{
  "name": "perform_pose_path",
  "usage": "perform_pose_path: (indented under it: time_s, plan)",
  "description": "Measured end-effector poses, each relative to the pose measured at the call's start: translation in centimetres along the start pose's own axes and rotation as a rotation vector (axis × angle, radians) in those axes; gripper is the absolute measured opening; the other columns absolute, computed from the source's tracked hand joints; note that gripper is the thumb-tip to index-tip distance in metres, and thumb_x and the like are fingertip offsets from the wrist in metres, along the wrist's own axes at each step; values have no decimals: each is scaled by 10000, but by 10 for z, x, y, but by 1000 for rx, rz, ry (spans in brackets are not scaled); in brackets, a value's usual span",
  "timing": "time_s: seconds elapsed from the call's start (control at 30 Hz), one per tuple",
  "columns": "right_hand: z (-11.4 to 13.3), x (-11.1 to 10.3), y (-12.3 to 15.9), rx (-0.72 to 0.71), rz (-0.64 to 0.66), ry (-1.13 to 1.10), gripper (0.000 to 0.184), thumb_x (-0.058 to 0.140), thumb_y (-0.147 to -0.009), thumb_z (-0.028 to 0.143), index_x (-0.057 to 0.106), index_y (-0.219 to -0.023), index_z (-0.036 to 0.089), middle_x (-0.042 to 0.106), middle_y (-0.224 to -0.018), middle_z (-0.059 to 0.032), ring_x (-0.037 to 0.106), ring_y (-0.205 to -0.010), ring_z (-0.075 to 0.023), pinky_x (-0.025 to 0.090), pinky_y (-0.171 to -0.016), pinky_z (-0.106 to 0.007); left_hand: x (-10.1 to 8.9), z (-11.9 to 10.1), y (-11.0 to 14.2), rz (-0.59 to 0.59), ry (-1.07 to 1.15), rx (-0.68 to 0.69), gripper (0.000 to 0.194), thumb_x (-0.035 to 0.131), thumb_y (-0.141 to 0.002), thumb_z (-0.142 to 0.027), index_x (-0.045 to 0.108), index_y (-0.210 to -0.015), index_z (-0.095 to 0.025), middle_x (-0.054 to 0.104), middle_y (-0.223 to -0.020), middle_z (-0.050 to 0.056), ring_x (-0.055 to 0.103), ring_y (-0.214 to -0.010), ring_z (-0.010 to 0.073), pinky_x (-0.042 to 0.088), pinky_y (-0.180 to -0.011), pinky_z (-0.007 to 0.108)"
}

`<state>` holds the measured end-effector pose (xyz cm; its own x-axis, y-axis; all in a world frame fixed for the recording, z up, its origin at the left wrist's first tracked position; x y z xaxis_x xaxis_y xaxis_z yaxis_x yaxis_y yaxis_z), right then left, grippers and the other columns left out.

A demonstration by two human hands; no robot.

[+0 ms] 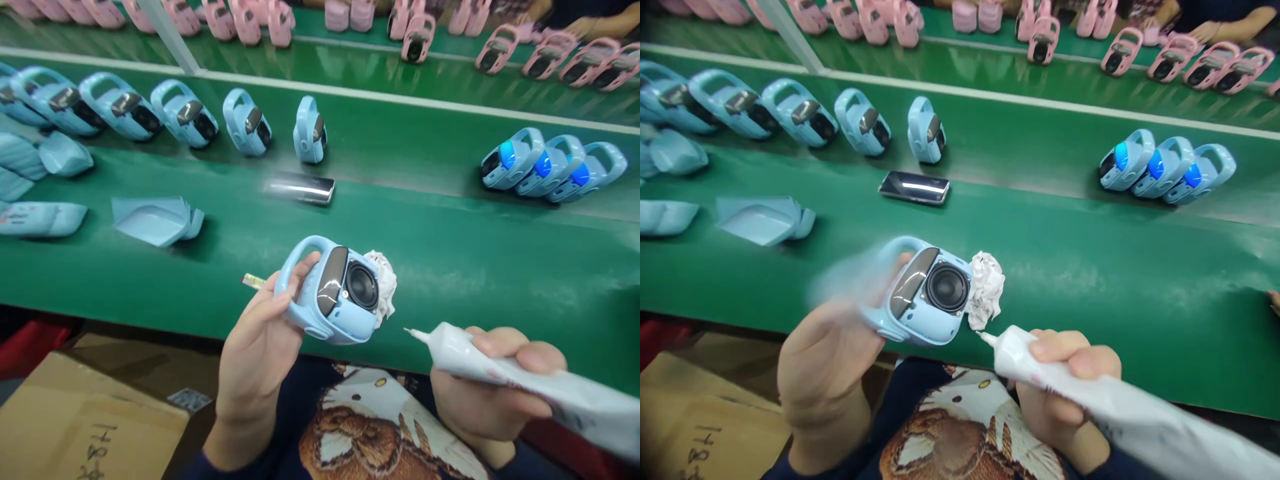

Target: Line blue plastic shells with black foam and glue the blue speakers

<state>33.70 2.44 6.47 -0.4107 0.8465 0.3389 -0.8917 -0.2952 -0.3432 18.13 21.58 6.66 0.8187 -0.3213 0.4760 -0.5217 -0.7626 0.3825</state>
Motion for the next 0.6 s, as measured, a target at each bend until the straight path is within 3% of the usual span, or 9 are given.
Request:
perform_pose_path:
  time_s: [0.07, 0.17, 0.27, 0.33, 0.47, 0.6]
  plan:
    - [-12, -14, -12, 95, -128, -113, 314, 738, -873, 520, 565, -960, 273, 551, -773, 39, 456, -513, -104, 421, -449, -227, 15, -15, -15, 58, -120, 85, 344, 764, -716, -300, 798, -1045, -202, 734, -1249, 80, 703, -1093, 290, 631, -724, 306]
    - [-35, -41, -27, 311, -208, -164, 331, 739, -871, 513, 570, -932, 235, 542, -747, 44, 351, -445, -63, 339, -392, -204, 52, -35, -58, 198, -298, 208, 315, 822, -686, -287, 790, -989, -205, 772, -1044, 72, 723, -905, 263, 597, -665, 303]
    - [-45, -75, -34, 308, -313, -119, 351, 784, -819, 506, 591, -906, 226, 564, -749, 29, 372, -458, -64, 314, -379, -192, 94, -41, -129, 332, -397, 255, 271, 839, -668, -362, 741, -840, -178, 734, -851, 55, 692, -808, 241, 569, -682, 313]
    - [-50, -93, -34, 314, -376, -106, 367, 816, -783, 501, 601, -884, 222, 586, -765, 19, 395, -474, -64, 336, -385, -181, 120, -37, -184, 388, -463, 270, 345, 846, -628, -383, 715, -876, -183, 709, -825, 31, 660, -752, 199, 537, -661, 286]
    - [-58, -113, -32, 421, -455, -121, 393, 855, -734, 498, 605, -857, 220, 610, -779, 9, 427, -488, -64, 391, -397, -164, 154, -25, -280, 350, -570, 335, 346, 821, -602, -376, 639, -825, -183, 653, -756, 4, 592, -669, 146, 481, -629, 254]
    - [-69, -131, -31, 480, -489, -138, 369, 856, -736, 472, 614, -873, 229, 632, -797, -5, 455, -490, -69, 421, -398, -160, 163, -19, -330, 283, -676, 409, 331, 752, -676, -431, 602, -849, -193, 655, -774, 28, 635, -729, 190, 528, -707, 324]
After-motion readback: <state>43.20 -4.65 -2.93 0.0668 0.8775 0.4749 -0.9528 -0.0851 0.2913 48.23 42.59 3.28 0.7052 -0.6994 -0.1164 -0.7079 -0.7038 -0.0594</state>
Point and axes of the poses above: each hand's wrist, its own y-axis away from the middle knuckle, its own x-axis out of the palm, z = x × y, the point moved 6 cm from there along -y, towards the middle knuckle
